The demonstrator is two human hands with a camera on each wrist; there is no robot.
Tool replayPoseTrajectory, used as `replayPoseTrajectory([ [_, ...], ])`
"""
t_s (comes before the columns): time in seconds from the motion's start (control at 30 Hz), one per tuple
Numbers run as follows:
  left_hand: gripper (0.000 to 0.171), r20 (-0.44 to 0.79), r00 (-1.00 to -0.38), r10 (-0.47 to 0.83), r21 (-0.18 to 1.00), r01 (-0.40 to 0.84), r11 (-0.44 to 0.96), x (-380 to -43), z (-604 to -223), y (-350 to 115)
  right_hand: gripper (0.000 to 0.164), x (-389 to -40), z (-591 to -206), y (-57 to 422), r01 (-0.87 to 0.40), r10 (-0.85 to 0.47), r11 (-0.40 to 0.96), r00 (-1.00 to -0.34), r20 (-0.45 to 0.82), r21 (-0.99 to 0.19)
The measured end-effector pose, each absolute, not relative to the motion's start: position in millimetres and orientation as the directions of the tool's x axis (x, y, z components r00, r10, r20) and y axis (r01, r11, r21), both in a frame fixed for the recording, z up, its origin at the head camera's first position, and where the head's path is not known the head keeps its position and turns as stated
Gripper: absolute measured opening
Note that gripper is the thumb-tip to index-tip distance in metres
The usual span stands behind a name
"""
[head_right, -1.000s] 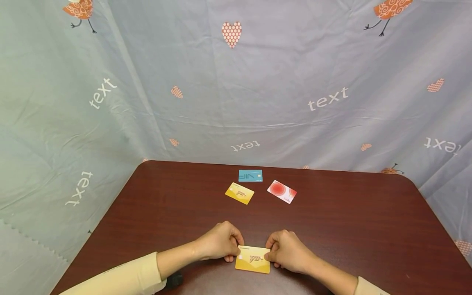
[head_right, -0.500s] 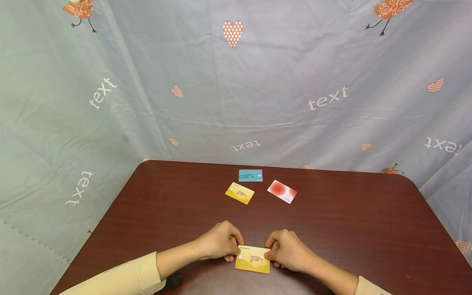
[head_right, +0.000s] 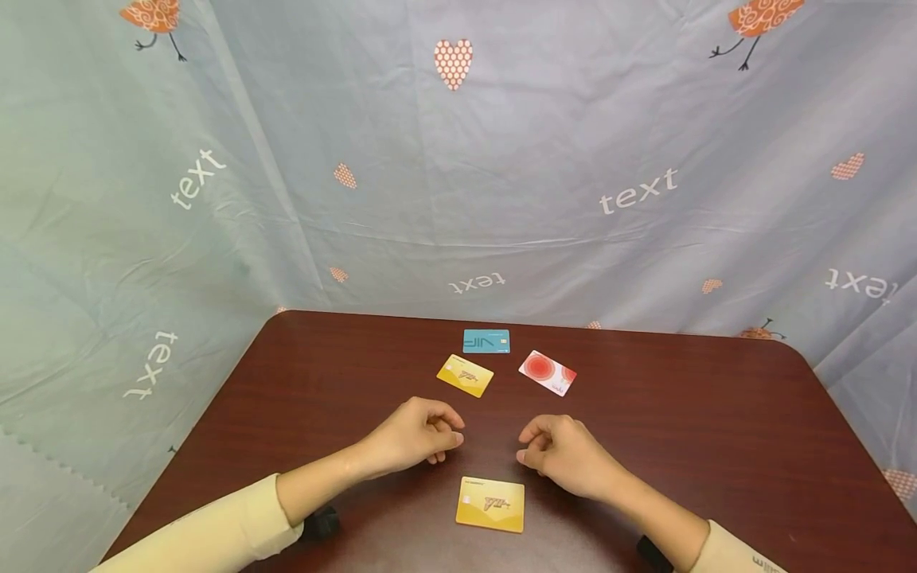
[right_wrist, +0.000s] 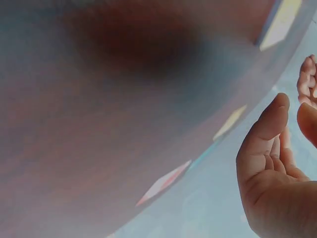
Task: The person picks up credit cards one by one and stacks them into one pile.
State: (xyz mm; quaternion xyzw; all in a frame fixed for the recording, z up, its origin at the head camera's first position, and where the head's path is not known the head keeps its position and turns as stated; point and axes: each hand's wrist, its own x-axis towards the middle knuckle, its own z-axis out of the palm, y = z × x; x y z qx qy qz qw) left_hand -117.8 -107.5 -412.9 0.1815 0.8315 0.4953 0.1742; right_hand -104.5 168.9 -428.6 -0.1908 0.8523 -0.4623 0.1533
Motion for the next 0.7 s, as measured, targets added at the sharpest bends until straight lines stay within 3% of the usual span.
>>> replayPoseTrajectory([
  [0.7,0.026,0.025,-0.948,0.316,0.899,0.160,0.408,-163.8,-404.0,-135.6,0.027,-134.9,-407.9,165.9,-0.108,-0.324,0.457,-0.944,-0.052,-0.883],
])
